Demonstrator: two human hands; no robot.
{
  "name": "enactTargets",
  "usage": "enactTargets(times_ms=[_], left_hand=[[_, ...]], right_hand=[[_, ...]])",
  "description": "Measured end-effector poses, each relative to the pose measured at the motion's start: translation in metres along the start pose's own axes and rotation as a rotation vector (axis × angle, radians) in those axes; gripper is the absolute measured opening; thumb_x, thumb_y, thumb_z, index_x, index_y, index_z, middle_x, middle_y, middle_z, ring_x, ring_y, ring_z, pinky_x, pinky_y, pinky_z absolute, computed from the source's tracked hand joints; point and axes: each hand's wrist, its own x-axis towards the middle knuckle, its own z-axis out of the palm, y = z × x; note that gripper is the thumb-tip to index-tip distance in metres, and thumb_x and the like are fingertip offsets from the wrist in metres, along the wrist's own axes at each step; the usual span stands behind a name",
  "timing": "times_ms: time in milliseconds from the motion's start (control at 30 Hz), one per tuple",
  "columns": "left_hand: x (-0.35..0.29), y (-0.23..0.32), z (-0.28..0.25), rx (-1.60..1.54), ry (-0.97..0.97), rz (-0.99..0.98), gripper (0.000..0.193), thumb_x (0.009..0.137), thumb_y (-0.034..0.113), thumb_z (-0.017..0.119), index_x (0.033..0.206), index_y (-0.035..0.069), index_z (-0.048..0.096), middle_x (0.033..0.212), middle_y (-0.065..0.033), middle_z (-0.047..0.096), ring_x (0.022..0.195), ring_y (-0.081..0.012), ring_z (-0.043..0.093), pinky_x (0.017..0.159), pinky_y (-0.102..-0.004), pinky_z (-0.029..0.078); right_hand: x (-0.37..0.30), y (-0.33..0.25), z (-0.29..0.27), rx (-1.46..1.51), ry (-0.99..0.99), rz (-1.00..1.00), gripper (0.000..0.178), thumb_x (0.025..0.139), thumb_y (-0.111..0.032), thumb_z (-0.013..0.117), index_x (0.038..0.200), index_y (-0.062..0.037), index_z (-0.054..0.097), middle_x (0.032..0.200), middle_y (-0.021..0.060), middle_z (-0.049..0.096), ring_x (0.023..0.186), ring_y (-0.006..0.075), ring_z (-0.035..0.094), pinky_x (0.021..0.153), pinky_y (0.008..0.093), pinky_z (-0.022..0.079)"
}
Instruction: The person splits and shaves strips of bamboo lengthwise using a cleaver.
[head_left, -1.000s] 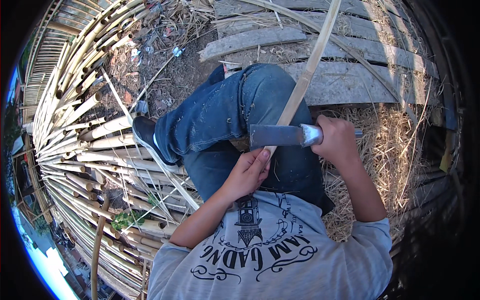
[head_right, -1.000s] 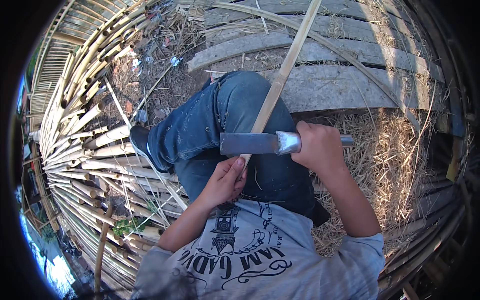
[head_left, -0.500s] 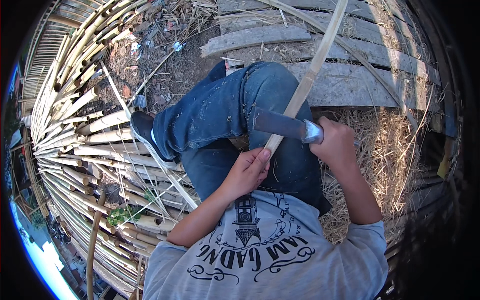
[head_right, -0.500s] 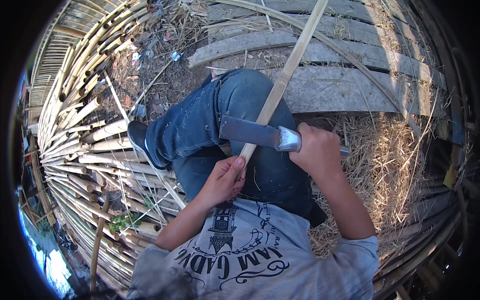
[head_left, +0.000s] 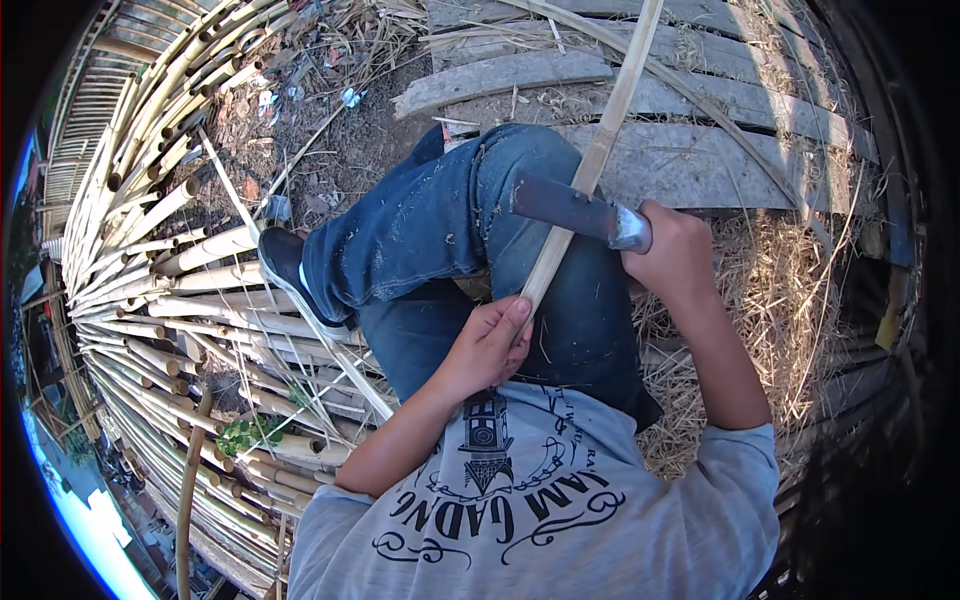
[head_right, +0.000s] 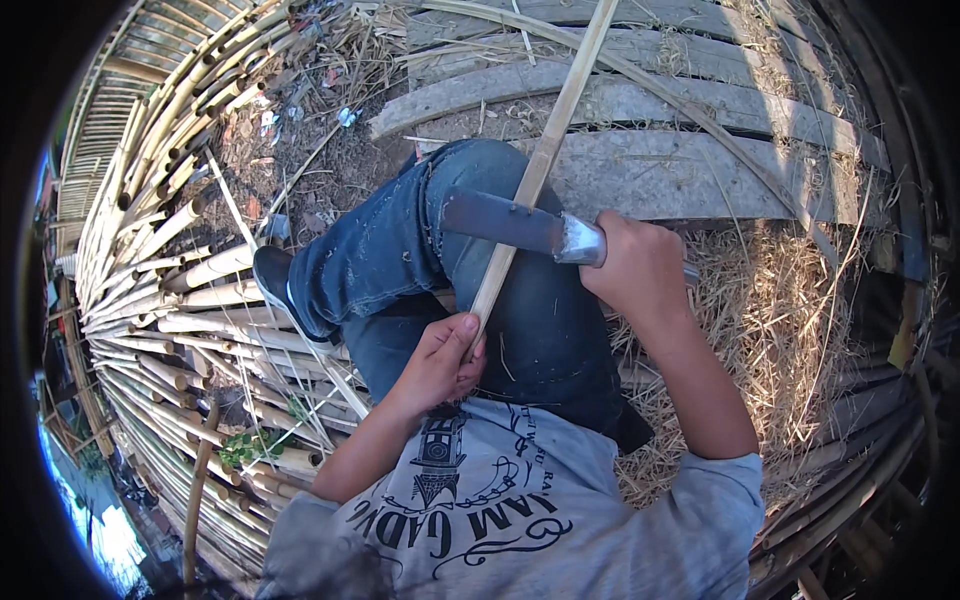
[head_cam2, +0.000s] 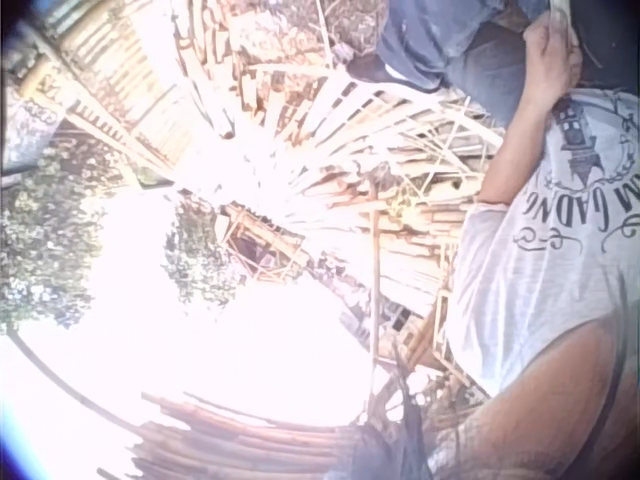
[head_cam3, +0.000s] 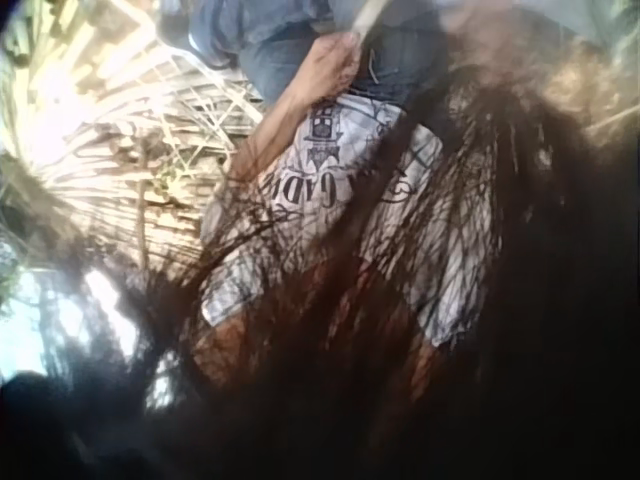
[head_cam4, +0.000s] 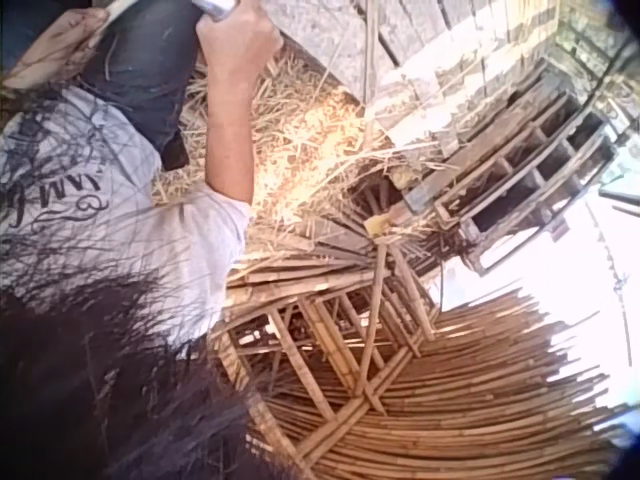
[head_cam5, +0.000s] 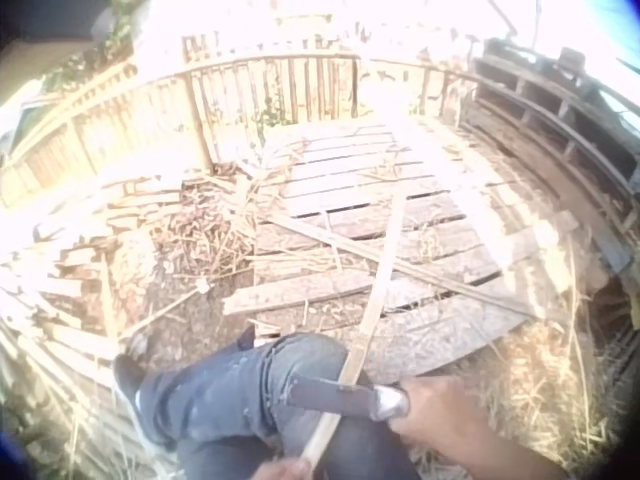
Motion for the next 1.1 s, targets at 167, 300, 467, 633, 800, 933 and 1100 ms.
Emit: enactTargets(times_ms=[167, 300, 467, 633, 800, 933, 1100], left_hand=[[-0.007, 0.000, -0.012, 0.062, -0.008, -0.007, 0.038, 0.102, 0.036, 0.037, 0.078, 0.008, 0.044, 0.050, 0.0027, 0.034, 0.036, -0.0052, 0.029, 0.032, -0.0217, 0.025], [-0.003, 0.002, -0.009, -0.068, -0.043, -0.005, 0.038, 0.101, 0.036, 0.037, 0.078, 0.008, 0.044, 0.050, 0.0025, 0.034, 0.036, -0.0052, 0.029, 0.032, -0.0218, 0.025], [-0.004, 0.010, -0.006, -0.004, -0.002, -0.011, 0.037, 0.101, 0.036, 0.038, 0.078, 0.007, 0.044, 0.049, 0.0023, 0.034, 0.034, -0.0054, 0.029, 0.031, -0.0216, 0.026], [-0.008, 0.002, -0.022, -0.007, -0.032, 0.025, 0.038, 0.101, 0.036, 0.038, 0.078, 0.007, 0.044, 0.049, 0.0025, 0.033, 0.035, -0.0054, 0.029, 0.031, -0.0215, 0.025], [-0.007, 0.007, -0.009, -0.069, -0.021, -0.020, 0.035, 0.101, 0.033, 0.041, 0.078, 0.008, 0.046, 0.051, 0.0032, 0.036, 0.036, -0.0046, 0.031, 0.032, -0.0208, 0.026], [-0.016, -0.001, -0.023, -0.017, -0.037, -0.004, 0.037, 0.101, 0.036, 0.039, 0.078, 0.007, 0.045, 0.049, 0.0028, 0.033, 0.035, -0.0052, 0.028, 0.031, -0.0217, 0.024], [-0.016, -0.010, -0.027, -0.056, -0.088, -0.017, 0.038, 0.100, 0.037, 0.040, 0.078, 0.007, 0.045, 0.049, 0.0027, 0.032, 0.036, -0.0052, 0.028, 0.031, -0.0214, 0.024]], right_hand=[[0.017, 0.011, -0.009, -0.007, 0.018, 0.010, 0.024, 0.056, -0.018, 0.071, 0.074, -0.0068, 0.059, 0.065, 0.0103, 0.062, 0.062, 0.0308, 0.063, 0.057, 0.0407, 0.050], [0.001, -0.007, -0.001, 0.029, -0.036, -0.065, 0.022, 0.060, -0.020, 0.069, 0.072, -0.0064, 0.057, 0.062, 0.0125, 0.061, 0.058, 0.0319, 0.062, 0.056, 0.0411, 0.050], [0.020, 0.018, -0.008, -0.057, 0.099, 0.021, 0.022, 0.059, -0.019, 0.070, 0.071, -0.0064, 0.056, 0.061, 0.0123, 0.059, 0.058, 0.0318, 0.062, 0.056, 0.0391, 0.050], [0.016, 0.001, -0.009, -0.035, -0.014, -0.080, 0.020, 0.058, -0.017, 0.069, 0.070, -0.0064, 0.058, 0.065, 0.0121, 0.062, 0.062, 0.0316, 0.063, 0.058, 0.0393, 0.051], [0.018, -0.001, -0.009, 0.051, 0.038, -0.018, 0.020, 0.058, -0.017, 0.070, 0.070, -0.0067, 0.058, 0.067, 0.0121, 0.063, 0.063, 0.0324, 0.063, 0.059, 0.0402, 0.051], [0.036, 0.015, -0.007, 0.035, 0.034, -0.282, 0.020, 0.064, -0.020, 0.069, 0.067, -0.0055, 0.055, 0.061, 0.0168, 0.059, 0.059, 0.0334, 0.062, 0.055, 0.0423, 0.049], [0.035, 0.025, -0.023, -0.037, 0.048, 0.073, 0.019, 0.060, -0.019, 0.069, 0.071, -0.0065, 0.059, 0.062, 0.0145, 0.061, 0.060, 0.0345, 0.062, 0.058, 0.0424, 0.050]])
